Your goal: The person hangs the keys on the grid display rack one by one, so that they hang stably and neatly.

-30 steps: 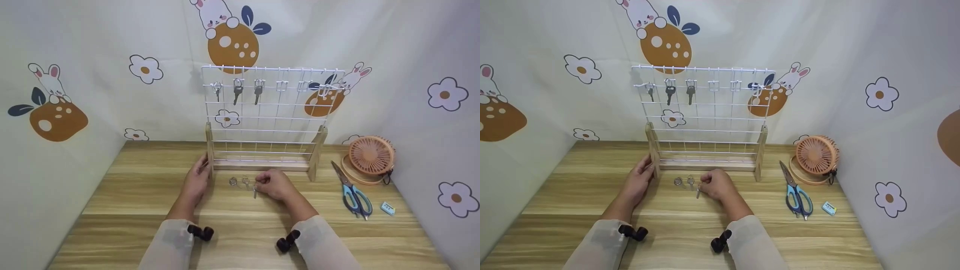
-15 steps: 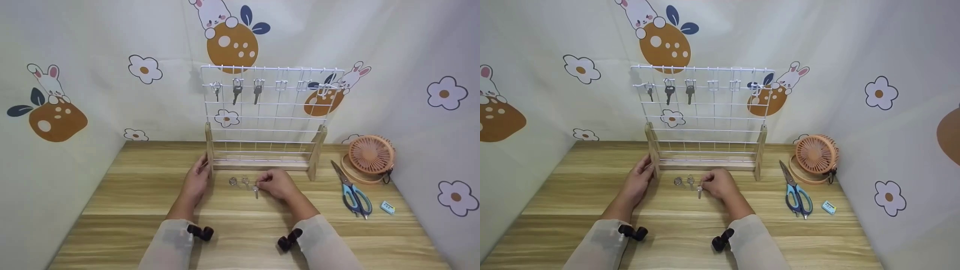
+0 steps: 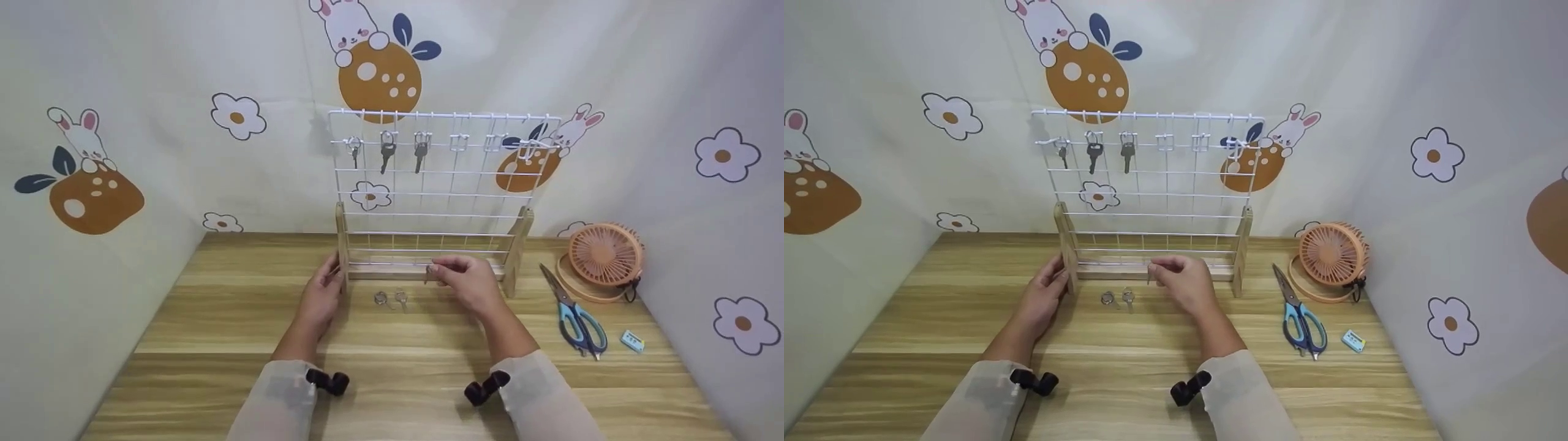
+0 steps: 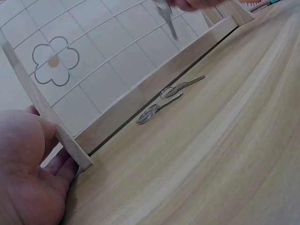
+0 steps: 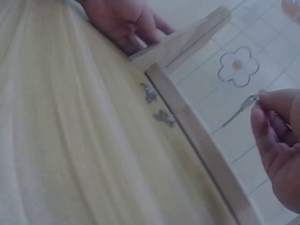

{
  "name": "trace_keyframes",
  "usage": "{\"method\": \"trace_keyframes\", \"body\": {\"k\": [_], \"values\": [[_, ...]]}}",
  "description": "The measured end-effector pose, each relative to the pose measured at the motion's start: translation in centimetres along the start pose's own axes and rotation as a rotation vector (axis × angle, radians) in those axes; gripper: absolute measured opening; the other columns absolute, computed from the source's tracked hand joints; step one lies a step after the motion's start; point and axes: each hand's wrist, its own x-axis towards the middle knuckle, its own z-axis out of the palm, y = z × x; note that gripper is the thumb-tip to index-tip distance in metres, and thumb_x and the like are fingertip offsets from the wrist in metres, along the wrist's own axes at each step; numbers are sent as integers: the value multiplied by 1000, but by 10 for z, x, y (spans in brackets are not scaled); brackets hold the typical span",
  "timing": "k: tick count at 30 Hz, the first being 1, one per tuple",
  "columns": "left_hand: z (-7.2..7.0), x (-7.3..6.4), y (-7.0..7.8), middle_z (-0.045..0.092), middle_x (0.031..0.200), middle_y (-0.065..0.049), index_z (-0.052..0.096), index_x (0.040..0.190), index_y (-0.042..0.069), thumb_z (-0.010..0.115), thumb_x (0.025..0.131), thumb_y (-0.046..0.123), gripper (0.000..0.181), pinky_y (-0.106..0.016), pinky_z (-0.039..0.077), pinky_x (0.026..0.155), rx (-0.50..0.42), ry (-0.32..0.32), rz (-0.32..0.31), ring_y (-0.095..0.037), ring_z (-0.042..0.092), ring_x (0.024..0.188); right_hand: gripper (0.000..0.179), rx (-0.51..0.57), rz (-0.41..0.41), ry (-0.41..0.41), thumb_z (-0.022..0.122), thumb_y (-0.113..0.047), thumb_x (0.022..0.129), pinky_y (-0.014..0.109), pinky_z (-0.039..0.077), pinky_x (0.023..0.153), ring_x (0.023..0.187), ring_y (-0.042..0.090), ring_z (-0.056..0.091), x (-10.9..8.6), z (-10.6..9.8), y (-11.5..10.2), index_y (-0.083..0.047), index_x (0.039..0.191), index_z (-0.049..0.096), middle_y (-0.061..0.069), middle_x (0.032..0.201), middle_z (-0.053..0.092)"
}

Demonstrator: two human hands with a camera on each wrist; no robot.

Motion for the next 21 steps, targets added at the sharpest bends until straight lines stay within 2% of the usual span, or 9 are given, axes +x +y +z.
{"method": "trace_keyframes", "body": {"k": [7, 15, 21], "values": [[0, 0, -1, 42, 171, -4, 40, 167, 26, 53, 114, 20, 54, -42, 39, 131, 5, -6, -11, -27, 41, 159, 23, 198, -138, 31, 81, -6, 95, 29, 68, 80, 79, 12, 77, 0, -14, -47, 8, 113, 78, 5, 93, 81], [1, -1, 0, 41, 172, -9, 39, 167, 20, 53, 114, 19, 55, -43, 36, 132, 0, -2, 3, -29, 40, 159, 17, 377, -308, 145, 78, 3, 95, 30, 68, 78, 75, 13, 77, -1, -28, -116, 7, 111, 78, 3, 89, 81], [0, -1, 0, 42, 171, -10, 40, 167, 19, 53, 114, 19, 55, -43, 36, 132, 14, 5, 14, -30, 40, 159, 21, 427, -396, 201, 81, -2, 94, 30, 68, 81, 80, 14, 77, 2, -38, -158, 7, 113, 78, 10, 97, 80]]}}
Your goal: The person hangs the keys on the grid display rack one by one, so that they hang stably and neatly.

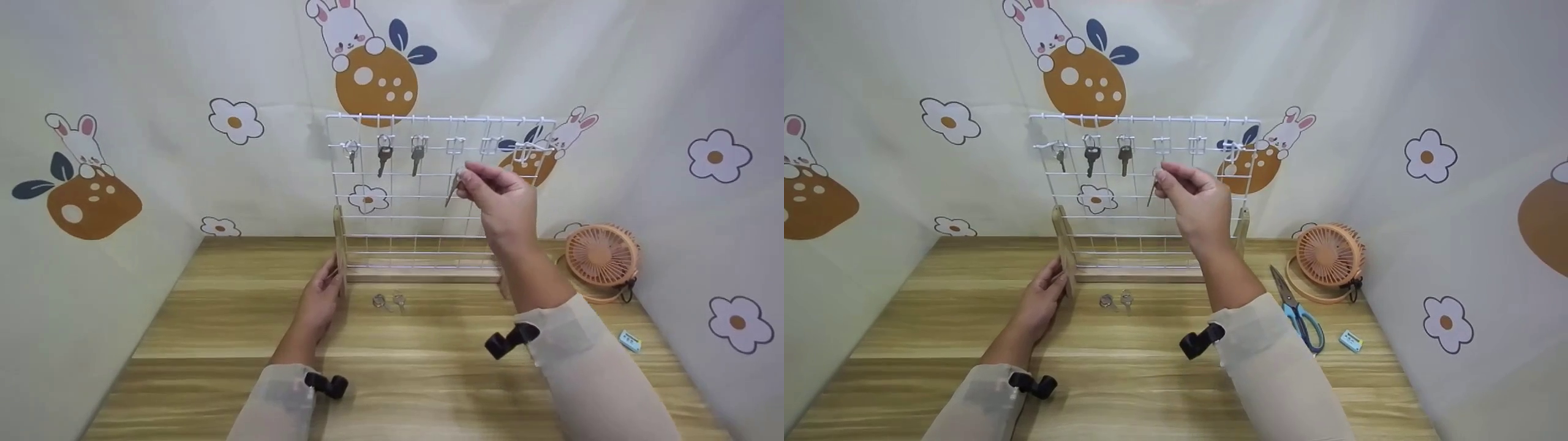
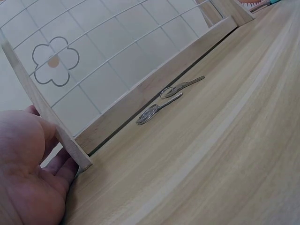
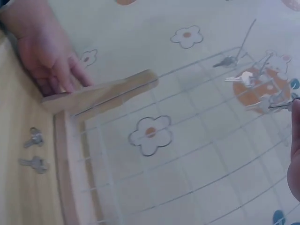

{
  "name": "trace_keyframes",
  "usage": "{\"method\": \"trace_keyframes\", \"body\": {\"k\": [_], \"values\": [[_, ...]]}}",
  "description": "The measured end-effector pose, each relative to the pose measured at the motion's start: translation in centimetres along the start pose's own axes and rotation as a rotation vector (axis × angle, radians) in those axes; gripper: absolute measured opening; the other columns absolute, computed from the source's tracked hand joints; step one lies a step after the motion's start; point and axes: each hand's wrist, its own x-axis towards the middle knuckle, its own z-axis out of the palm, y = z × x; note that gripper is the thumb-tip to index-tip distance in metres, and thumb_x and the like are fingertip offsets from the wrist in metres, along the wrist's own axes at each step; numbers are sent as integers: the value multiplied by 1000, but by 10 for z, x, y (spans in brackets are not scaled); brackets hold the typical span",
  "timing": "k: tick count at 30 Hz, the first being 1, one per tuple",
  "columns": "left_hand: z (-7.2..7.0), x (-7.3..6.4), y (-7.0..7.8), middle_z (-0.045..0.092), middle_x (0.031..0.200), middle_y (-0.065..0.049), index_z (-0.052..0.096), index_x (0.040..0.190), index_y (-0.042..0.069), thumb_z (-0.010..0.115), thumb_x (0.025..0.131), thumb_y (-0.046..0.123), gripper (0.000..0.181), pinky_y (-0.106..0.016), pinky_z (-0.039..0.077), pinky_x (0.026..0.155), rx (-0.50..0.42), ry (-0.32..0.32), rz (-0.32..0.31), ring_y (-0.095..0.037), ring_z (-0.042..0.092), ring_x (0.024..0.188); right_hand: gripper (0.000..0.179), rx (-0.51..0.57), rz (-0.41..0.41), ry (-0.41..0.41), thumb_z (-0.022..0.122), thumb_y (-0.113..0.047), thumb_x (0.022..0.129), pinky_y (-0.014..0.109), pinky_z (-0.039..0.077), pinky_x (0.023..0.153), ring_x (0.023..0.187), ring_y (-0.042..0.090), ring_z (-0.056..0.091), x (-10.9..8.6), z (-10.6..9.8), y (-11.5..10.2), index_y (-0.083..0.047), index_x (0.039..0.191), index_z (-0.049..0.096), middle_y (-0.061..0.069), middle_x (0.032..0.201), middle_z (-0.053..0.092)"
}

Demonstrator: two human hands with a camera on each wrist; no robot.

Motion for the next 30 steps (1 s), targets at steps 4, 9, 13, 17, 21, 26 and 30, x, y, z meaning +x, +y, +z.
{"method": "trace_keyframes", "body": {"k": [4, 9, 13, 17, 21, 26, 30], "values": [[-3, -1, -2, 41, 172, -7, 39, 167, 22, 53, 114, 21, 55, -43, 36, 132, 15, -2, -15, -29, 39, 160, 25, 8, -15, 21, 83, -9, 94, 30, 68, 85, 82, 16, 77, 11, 6, -14, 2, 116, 79, 11, 102, 78], [-8, -3, -2, 39, 173, -5, 37, 168, 23, 51, 115, 22, 55, -45, 36, 132, 29, -3, -26, -28, 38, 161, 24, 47, 24, 46, 83, -10, 94, 29, 67, 87, 87, 20, 78, 19, 14, -21, -1, 116, 80, 13, 105, 76], [-9, -3, -1, 38, 174, -6, 36, 168, 22, 51, 115, 22, 56, -45, 36, 132, 28, -8, -24, -28, 37, 161, 23, 55, 36, 53, 82, -9, 94, 29, 67, 86, 86, 20, 78, 25, 20, -22, -1, 115, 80, 12, 104, 77], [-7, -2, -1, 37, 174, -7, 36, 168, 21, 50, 115, 19, 55, -45, 36, 132, 6, -14, -18, -29, 37, 161, 23, 35, 30, 55, 81, -9, 95, 28, 67, 87, 87, 20, 79, 29, 20, -17, -1, 116, 81, 12, 105, 76], [-5, 0, -1, 37, 174, -8, 37, 168, 20, 50, 114, 16, 55, -45, 37, 132, -13, -9, -10, -30, 37, 161, 25, 15, 36, 58, 80, -9, 96, 29, 67, 89, 91, 21, 79, 29, 18, -11, 0, 120, 79, 13, 108, 76], [-2, 2, -1, 39, 173, -8, 39, 167, 23, 51, 114, 16, 55, -44, 37, 132, 4, -11, -13, -30, 39, 160, 27, 14, 51, 70, 79, -10, 97, 29, 66, 91, 94, 21, 79, 28, 14, -7, -2, 123, 79, 13, 112, 76], [-1, 2, -1, 41, 172, -8, 39, 167, 23, 51, 114, 16, 55, -45, 37, 132, 20, -7, -14, -31, 40, 159, 25, 16, 41, 74, 79, -9, 97, 29, 66, 90, 93, 21, 80, 28, 13, -3, -3, 121, 80, 13, 111, 77]]}}
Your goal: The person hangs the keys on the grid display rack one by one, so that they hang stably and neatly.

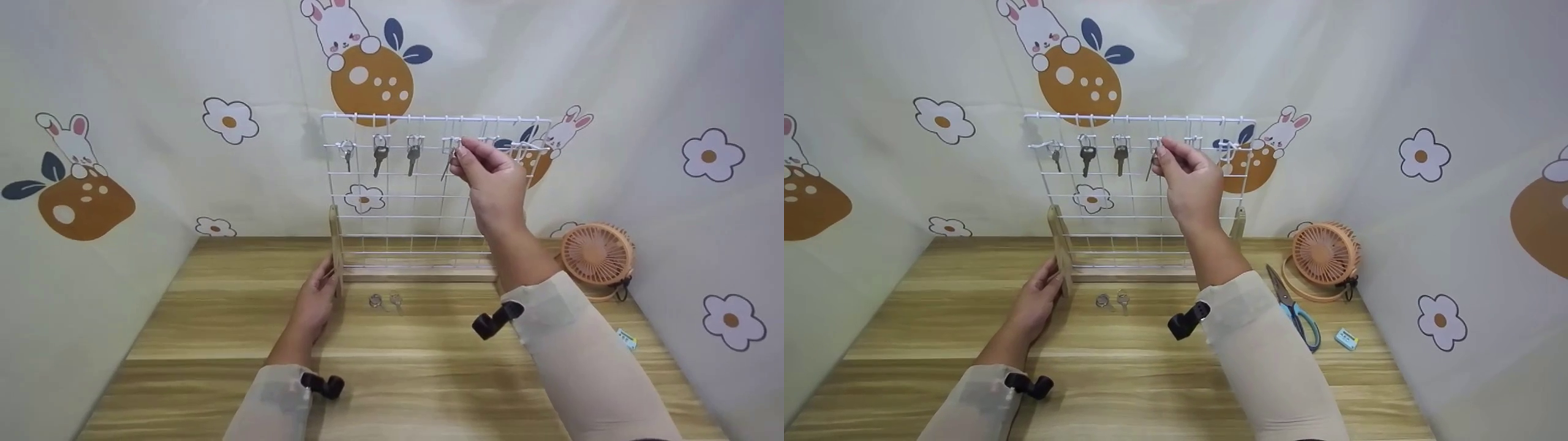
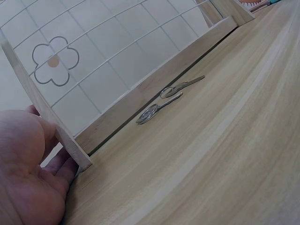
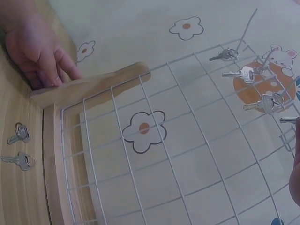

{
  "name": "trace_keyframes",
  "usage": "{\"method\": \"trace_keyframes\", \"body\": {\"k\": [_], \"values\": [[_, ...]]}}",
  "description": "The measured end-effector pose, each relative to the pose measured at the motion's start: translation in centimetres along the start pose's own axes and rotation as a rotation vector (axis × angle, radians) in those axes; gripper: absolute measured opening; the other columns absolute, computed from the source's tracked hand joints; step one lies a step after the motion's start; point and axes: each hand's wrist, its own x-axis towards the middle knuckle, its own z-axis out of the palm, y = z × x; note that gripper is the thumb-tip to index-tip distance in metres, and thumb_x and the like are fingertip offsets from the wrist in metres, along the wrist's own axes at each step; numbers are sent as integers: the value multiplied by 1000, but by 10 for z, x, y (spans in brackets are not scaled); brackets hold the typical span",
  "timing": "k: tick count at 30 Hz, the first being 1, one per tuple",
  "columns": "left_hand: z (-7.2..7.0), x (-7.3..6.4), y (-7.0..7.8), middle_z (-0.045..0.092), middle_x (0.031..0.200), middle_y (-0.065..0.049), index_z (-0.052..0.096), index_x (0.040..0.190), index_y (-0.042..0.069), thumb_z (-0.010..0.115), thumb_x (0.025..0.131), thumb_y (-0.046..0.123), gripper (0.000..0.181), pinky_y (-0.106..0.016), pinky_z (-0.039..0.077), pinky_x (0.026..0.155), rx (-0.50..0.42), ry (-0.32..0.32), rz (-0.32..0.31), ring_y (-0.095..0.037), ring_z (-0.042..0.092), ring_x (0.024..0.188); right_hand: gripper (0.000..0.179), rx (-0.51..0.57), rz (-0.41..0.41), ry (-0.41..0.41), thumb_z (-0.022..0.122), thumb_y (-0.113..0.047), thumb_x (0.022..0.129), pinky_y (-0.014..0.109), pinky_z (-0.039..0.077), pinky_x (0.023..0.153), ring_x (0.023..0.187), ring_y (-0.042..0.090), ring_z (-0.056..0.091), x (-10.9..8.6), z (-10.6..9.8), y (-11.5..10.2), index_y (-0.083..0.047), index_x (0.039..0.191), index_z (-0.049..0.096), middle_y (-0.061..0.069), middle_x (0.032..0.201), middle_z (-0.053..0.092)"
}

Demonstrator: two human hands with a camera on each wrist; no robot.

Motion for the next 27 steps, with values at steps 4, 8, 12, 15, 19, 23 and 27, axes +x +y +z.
{"method": "trace_keyframes", "body": {"k": [4, 8, 12, 15, 19, 23, 27], "values": [[0, 0, 0, 42, 172, -7, 39, 167, 24, 51, 114, 16, 55, -44, 37, 132, 3, 7, -4, -30, 41, 159, 25, 9, 7, 8, 79, -9, 97, 29, 66, 90, 91, 20, 80, -3, -1, 10, -2, 121, 79, 13, 110, 77], [0, -1, 1, 41, 172, -8, 39, 167, 22, 51, 114, 16, 55, -43, 36, 133, -2, 3, -3, -30, 41, 159, 26, 22, 51, 18, 78, -8, 98, 30, 67, 89, 87, 18, 79, -12, 0, 32, 3, 121, 77, 10, 104, 77], [0, -1, 1, 42, 171, -6, 40, 167, 24, 52, 114, 16, 55, -42, 36, 132, -2, 2, -2, -29, 42, 158, 23, 32, 99, 10, 75, -4, 99, 30, 68, 86, 83, 14, 78, -28, 2, 62, 7, 119, 75, 11, 99, 77], [0, -2, 1, 41, 172, -6, 38, 167, 24, 52, 114, 19, 55, -44, 38, 131, -11, -9, -6, -29, 41, 159, 20, 30, 137, -11, 74, -2, 100, 28, 68, 82, 82, 15, 76, -43, 2, 87, 7, 118, 75, 13, 97, 77], [1, -1, 1, 40, 172, -7, 37, 168, 23, 53, 114, 22, 56, -44, 39, 131, -30, -17, -7, -29, 40, 160, 18, 23, 192, -46, 73, 1, 99, 26, 67, 74, 77, 15, 74, -60, 2, 121, 11, 114, 75, 10, 89, 76], [1, -1, 2, 42, 171, -6, 40, 167, 24, 54, 114, 22, 55, -43, 40, 130, -32, -2, -6, -28, 42, 158, 19, -31, 277, -80, 75, 0, 97, 25, 66, 70, 73, 13, 72, -71, 2, 151, 12, 112, 75, 5, 84, 76], [0, 0, 1, 43, 171, -6, 41, 166, 24, 53, 114, 19, 54, -43, 41, 129, -15, 3, -1, -29, 43, 158, 22, -97, 364, -106, 78, -3, 96, 25, 65, 70, 72, 12, 71, -80, 0, 175, 10, 113, 76, 4, 85, 77]]}}
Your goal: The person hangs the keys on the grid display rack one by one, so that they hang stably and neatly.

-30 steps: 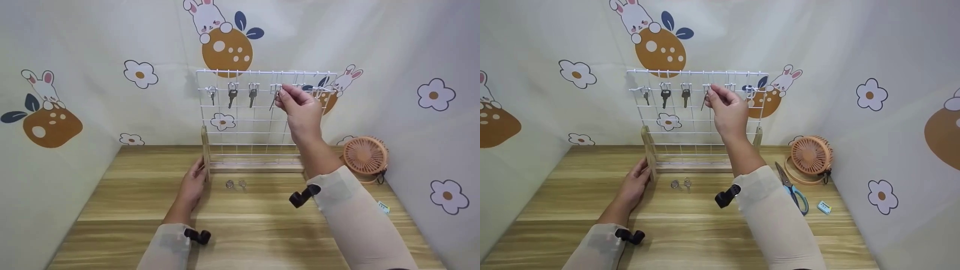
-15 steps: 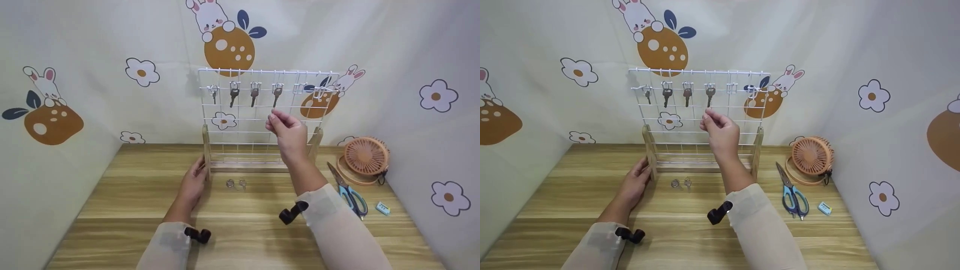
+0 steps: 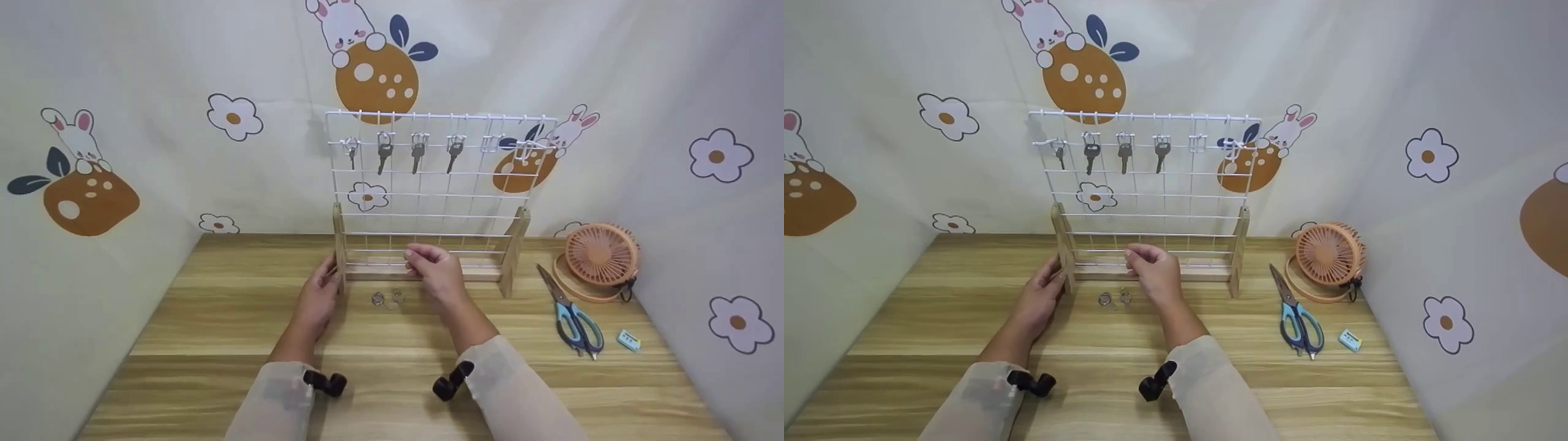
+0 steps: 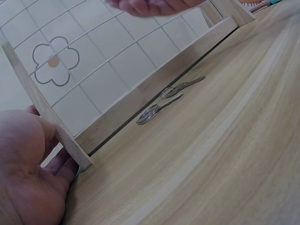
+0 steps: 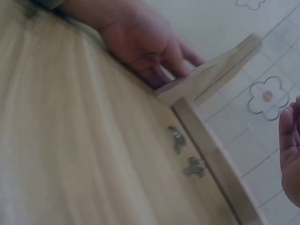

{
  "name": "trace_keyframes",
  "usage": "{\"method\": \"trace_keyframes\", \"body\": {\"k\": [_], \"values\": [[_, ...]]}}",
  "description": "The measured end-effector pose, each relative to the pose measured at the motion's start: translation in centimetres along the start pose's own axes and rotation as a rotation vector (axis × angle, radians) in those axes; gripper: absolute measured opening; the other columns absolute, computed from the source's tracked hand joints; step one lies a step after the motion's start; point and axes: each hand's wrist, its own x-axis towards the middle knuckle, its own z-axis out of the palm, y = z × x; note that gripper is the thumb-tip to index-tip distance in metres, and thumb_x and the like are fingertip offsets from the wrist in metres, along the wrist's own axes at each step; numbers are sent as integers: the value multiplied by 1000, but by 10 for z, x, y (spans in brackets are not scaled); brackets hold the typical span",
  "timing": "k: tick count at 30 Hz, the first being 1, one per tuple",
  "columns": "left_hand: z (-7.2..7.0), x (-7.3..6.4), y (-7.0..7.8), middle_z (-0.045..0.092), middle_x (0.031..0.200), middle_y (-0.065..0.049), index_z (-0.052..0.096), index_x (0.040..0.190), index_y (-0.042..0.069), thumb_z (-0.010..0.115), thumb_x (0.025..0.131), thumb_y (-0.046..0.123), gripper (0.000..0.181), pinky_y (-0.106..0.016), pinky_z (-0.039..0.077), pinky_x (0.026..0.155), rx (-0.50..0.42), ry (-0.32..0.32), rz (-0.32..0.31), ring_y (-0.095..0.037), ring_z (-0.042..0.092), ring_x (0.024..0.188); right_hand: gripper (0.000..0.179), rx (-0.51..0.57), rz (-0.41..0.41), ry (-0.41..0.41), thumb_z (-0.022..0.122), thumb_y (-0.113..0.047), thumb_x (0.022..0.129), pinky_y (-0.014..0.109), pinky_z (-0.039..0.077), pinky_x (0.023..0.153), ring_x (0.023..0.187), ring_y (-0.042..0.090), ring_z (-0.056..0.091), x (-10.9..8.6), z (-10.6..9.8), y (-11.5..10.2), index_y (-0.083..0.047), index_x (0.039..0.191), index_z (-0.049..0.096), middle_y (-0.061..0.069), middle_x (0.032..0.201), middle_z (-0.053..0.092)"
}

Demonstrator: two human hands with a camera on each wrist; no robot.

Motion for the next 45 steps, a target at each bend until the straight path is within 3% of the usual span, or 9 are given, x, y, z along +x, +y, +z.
{"method": "trace_keyframes", "body": {"k": [8, 13, 19, 26, 30, 38, 42, 45], "values": [[0, 0, -1, 43, 171, -8, 41, 166, 21, 53, 114, 16, 54, -43, 41, 129, -19, -3, 16, -30, 43, 158, 28, -212, 81, -61, 81, -11, 95, 27, 62, 72, 77, 11, 68, 1, -1, 32, 4, 119, 78, 1, 94, 77], [1, -2, -1, 43, 171, -7, 41, 166, 22, 53, 113, 15, 54, -42, 41, 129, 2, 0, 19, -30, 43, 158, 24, -307, 112, -101, 80, -10, 94, 25, 61, 70, 81, 13, 70, 0, -3, 46, -1, 117, 80, 7, 102, 79], [1, -3, 0, 42, 171, -6, 40, 167, 24, 52, 114, 17, 54, -44, 37, 131, 1, -11, 14, -29, 40, 159, 20, -358, 103, -152, 79, -4, 93, 26, 66, 73, 84, 17, 79, 1, -7, 52, 1, 113, 80, 16, 105, 82], [1, -2, 1, 41, 172, -5, 39, 167, 24, 50, 115, 18, 54, -43, 35, 133, -2, -19, 2, -27, 38, 161, 25, -601, 43, -193, 87, -8, 87, 25, 63, 87, 94, 12, 76, -2, -8, 49, -5, 112, 82, 8, 105, 83], [1, -3, 1, 40, 173, -6, 39, 167, 23, 50, 115, 17, 54, -43, 36, 132, -15, -19, 2, -28, 38, 161, 26, -642, 19, -218, 87, -7, 86, 27, 63, 88, 94, 12, 75, -2, -7, 48, -4, 111, 82, 8, 104, 83], [1, -3, 1, 40, 173, -6, 39, 167, 24, 51, 114, 18, 55, -44, 37, 132, 0, -16, 3, -29, 39, 160, 16, -677, 9, -235, 86, -5, 87, 21, 59, 79, 85, 7, 70, -3, -6, 44, -5, 103, 83, 5, 94, 81], [0, -2, 1, 40, 173, -6, 38, 168, 24, 51, 114, 18, 55, -43, 36, 132, 4, -14, -6, -29, 38, 160, 11, -727, -2, -261, 84, -11, 91, 23, 58, 82, 89, 8, 68, -3, -8, 42, -10, 102, 84, 2, 99, 82], [0, -2, 1, 40, 173, -6, 38, 168, 24, 52, 114, 19, 56, -42, 37, 132, 4, -8, -7, -29, 39, 160, 12, -683, 8, -291, 81, -13, 95, 24, 60, 81, 89, 9, 70, -1, -13, 39, -9, 106, 84, 4, 102, 83]]}}
